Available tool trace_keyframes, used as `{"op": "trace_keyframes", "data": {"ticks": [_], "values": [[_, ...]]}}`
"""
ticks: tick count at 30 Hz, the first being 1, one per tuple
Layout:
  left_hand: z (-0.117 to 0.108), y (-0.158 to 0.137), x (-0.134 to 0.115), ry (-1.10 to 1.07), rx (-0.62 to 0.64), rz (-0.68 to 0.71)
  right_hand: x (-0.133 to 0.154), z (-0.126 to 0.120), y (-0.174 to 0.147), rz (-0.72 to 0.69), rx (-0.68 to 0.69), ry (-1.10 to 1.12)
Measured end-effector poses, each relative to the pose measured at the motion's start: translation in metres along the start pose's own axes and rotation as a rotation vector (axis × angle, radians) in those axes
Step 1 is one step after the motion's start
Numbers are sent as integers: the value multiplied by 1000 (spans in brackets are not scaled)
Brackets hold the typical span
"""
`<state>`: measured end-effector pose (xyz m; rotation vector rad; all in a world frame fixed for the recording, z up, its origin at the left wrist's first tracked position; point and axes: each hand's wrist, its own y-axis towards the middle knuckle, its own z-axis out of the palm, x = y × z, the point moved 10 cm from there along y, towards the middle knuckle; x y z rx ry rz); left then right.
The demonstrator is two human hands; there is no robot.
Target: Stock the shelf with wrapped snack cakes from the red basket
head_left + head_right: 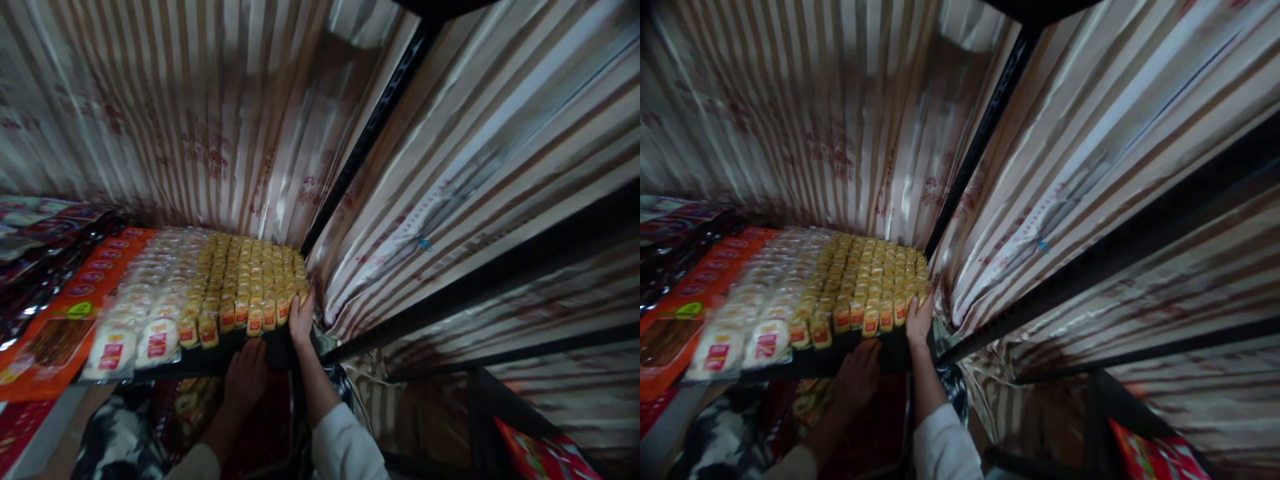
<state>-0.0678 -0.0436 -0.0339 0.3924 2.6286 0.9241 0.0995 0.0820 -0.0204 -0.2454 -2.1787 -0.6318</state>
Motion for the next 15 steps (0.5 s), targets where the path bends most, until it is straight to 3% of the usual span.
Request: {"op": "trace_keyframes", "data": {"ticks": [6,15], "values": [[3,-3,2,23,7,-18,-6,-7,-4,31,-15,111],[10,-4,4,27,69,-6,-13,-17,-23,-3,-55,24]]}}
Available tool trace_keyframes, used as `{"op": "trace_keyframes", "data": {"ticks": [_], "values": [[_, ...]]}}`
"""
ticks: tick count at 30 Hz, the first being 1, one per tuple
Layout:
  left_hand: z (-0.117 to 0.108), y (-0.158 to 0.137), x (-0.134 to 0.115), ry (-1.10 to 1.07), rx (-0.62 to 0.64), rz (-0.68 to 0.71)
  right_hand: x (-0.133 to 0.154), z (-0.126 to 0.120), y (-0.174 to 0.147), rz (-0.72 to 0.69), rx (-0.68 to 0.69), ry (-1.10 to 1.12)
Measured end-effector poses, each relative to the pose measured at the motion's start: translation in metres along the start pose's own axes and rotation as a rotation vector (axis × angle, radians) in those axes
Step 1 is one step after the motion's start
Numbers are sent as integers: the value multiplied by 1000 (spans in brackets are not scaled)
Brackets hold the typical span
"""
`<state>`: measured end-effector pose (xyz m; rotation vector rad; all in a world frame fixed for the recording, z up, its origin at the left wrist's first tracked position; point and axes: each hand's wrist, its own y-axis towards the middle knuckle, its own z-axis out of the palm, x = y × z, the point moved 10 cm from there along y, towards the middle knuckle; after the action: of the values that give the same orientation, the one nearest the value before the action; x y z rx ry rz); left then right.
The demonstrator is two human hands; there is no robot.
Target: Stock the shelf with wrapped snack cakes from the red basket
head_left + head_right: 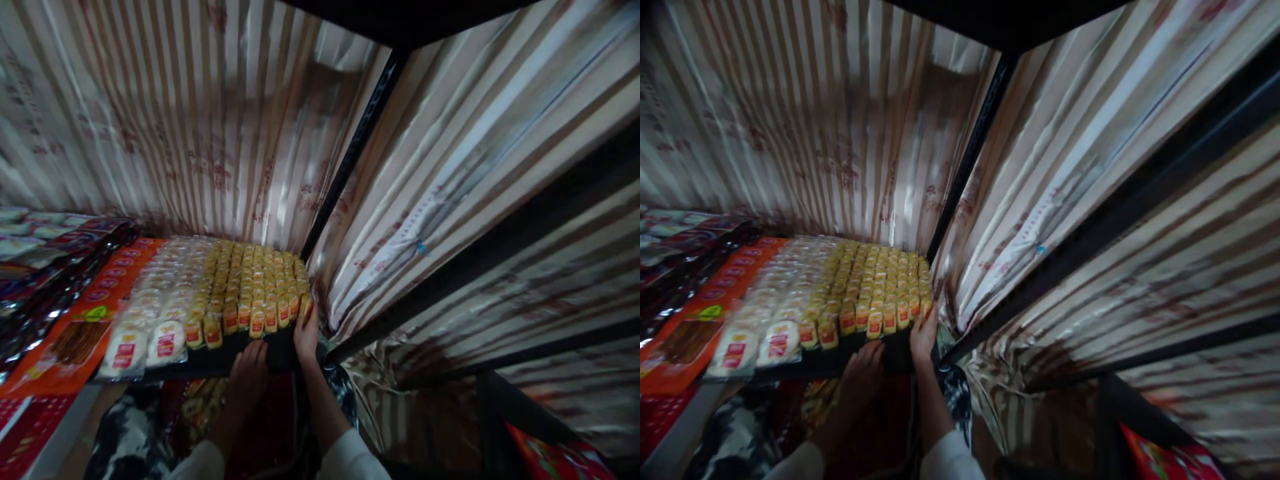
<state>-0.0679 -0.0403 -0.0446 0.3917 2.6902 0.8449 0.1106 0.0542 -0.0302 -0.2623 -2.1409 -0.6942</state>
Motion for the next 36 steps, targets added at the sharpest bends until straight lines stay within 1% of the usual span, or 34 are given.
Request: {"op": "trace_keyframes", "data": {"ticks": [3,13,19,21,24,26,28,30,31,32,34,35,36], "values": [[-1,1,-1,3,-9,12,-8,-1,2,35,8,16],[-14,6,-4,-20,-73,40,-5,1,4,-4,-19,20],[-12,5,-4,-20,-70,18,-17,-1,3,113,-19,10],[-11,5,-4,-23,-61,-1,-18,0,2,129,-11,0],[-6,7,-2,-20,0,-35,-14,0,2,124,-3,-6],[-5,8,-2,-19,32,-40,-11,-1,3,116,3,-2],[-6,9,-2,-22,47,-31,-11,-2,1,140,14,1],[-6,10,-3,-39,52,-16,-11,-6,-7,179,19,4],[-6,11,-3,-50,53,-10,-9,-9,-14,176,15,8],[-6,12,-3,-61,55,-8,-4,-13,-23,150,5,17],[-6,11,0,-76,65,-27,13,-23,-48,43,-4,45],[-5,10,2,-82,76,-44,21,-27,-64,-12,8,60],[-4,7,4,-93,92,-57,29,-28,-81,-56,50,71]]}}
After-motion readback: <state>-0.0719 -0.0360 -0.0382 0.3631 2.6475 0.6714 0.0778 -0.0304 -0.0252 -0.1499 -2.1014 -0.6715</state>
